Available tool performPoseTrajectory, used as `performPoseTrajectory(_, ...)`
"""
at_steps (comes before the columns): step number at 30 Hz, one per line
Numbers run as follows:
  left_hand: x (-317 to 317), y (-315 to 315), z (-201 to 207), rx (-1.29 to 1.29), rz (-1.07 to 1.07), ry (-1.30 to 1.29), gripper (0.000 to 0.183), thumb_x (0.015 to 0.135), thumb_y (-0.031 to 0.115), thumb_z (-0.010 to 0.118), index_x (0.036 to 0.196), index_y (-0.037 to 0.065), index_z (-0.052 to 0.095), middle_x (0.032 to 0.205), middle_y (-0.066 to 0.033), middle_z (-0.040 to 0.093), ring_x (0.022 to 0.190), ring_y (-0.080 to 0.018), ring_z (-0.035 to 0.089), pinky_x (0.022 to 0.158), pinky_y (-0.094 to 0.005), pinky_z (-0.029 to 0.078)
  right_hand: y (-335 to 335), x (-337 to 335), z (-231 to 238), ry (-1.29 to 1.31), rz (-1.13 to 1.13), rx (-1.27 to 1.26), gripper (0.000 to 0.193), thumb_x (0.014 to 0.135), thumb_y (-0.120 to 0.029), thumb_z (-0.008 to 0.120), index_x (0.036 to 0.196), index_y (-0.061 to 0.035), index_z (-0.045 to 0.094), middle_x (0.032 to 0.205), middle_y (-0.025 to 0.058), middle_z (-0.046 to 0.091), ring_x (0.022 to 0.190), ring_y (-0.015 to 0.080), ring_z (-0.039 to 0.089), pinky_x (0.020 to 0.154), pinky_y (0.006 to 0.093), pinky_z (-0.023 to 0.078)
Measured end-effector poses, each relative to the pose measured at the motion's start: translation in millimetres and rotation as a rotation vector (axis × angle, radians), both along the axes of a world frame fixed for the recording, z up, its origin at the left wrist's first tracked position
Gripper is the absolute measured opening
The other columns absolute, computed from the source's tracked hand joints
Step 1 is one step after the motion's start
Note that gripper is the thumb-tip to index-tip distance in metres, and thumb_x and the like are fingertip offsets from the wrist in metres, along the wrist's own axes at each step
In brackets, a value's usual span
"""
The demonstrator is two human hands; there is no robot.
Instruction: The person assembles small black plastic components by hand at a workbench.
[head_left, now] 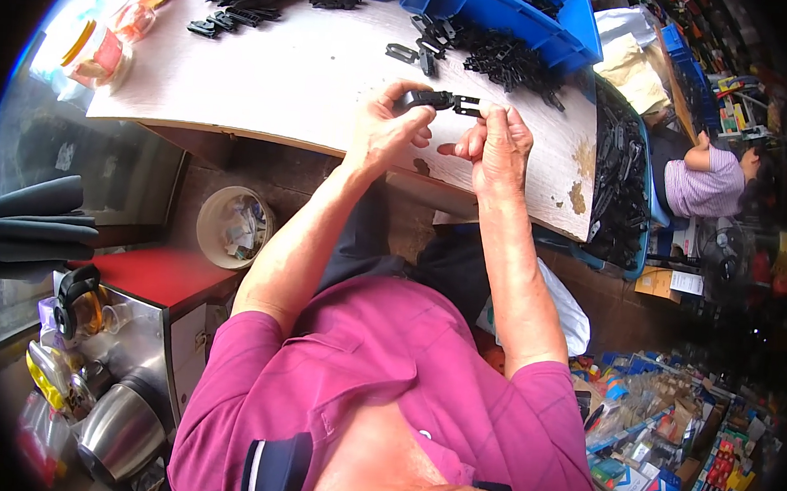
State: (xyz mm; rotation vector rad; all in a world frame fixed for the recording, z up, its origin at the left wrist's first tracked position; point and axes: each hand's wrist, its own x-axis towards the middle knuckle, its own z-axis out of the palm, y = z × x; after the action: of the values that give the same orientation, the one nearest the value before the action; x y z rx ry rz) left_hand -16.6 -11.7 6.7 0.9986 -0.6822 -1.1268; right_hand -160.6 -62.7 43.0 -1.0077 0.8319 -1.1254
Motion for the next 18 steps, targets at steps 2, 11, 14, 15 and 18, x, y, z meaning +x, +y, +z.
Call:
performPoseTrajectory(2,0.1,1.1,8.1,0.046,-0.045,-0.054,0.029,0.081,0.007,0.066,0.109,0.001,0.061,0.072,-0.0050,0.063,0.058,-0.0091,0.060,0.055,-0.0237,0.053,-2.1,0.1,1.3,0.010,0.017,-0.052,0.018,0.089,-0.015,0.060,0.076,-0.0054,0.053,0.046,0.0014,0.044,0.036,0.0117,0.044,0.039,0.0343,0.053)
performPoseTrajectory(11,1.2,-7.1,0.0,0.058,-0.193,-0.294,0.029,0.076,0.010,0.062,0.102,-0.002,0.062,0.065,-0.0039,0.058,0.052,-0.0094,0.055,0.048,-0.0258,0.047,-2.5,-3.5,-15.2,0.073,0.095,-0.104,0.020,0.092,-0.015,0.059,0.075,-0.0081,0.052,0.049,0.0010,0.046,0.038,0.0124,0.045,0.039,0.0289,0.045)
performPoseTrajectory(14,3.8,-9.3,-0.3,0.059,-0.233,-0.319,0.028,0.075,0.009,0.061,0.100,-0.003,0.061,0.064,-0.0051,0.058,0.052,-0.0103,0.055,0.047,-0.0267,0.047,-1.4,-5.1,-15.7,0.053,0.114,-0.100,0.020,0.092,-0.014,0.059,0.074,-0.0081,0.052,0.049,0.0011,0.046,0.038,0.0125,0.045,0.039,0.0284,0.044)
performPoseTrajectory(15,4.5,-9.9,0.1,0.057,-0.256,-0.330,0.028,0.074,0.008,0.060,0.100,-0.004,0.061,0.064,-0.0058,0.058,0.052,-0.0110,0.055,0.047,-0.0273,0.047,-1.4,-5.9,-16.6,0.044,0.126,-0.115,0.021,0.092,-0.014,0.059,0.074,-0.0080,0.051,0.049,0.0010,0.046,0.038,0.0125,0.045,0.039,0.0281,0.044)
performPoseTrajectory(18,6.0,-13.3,-3.7,0.067,-0.261,-0.364,0.030,0.074,0.009,0.059,0.100,-0.004,0.061,0.063,-0.0068,0.058,0.052,-0.0125,0.056,0.047,-0.0279,0.047,-2.3,-6.0,-18.6,0.053,0.132,-0.113,0.020,0.092,-0.013,0.058,0.074,-0.0079,0.051,0.049,0.0010,0.046,0.038,0.0122,0.045,0.039,0.0269,0.043)
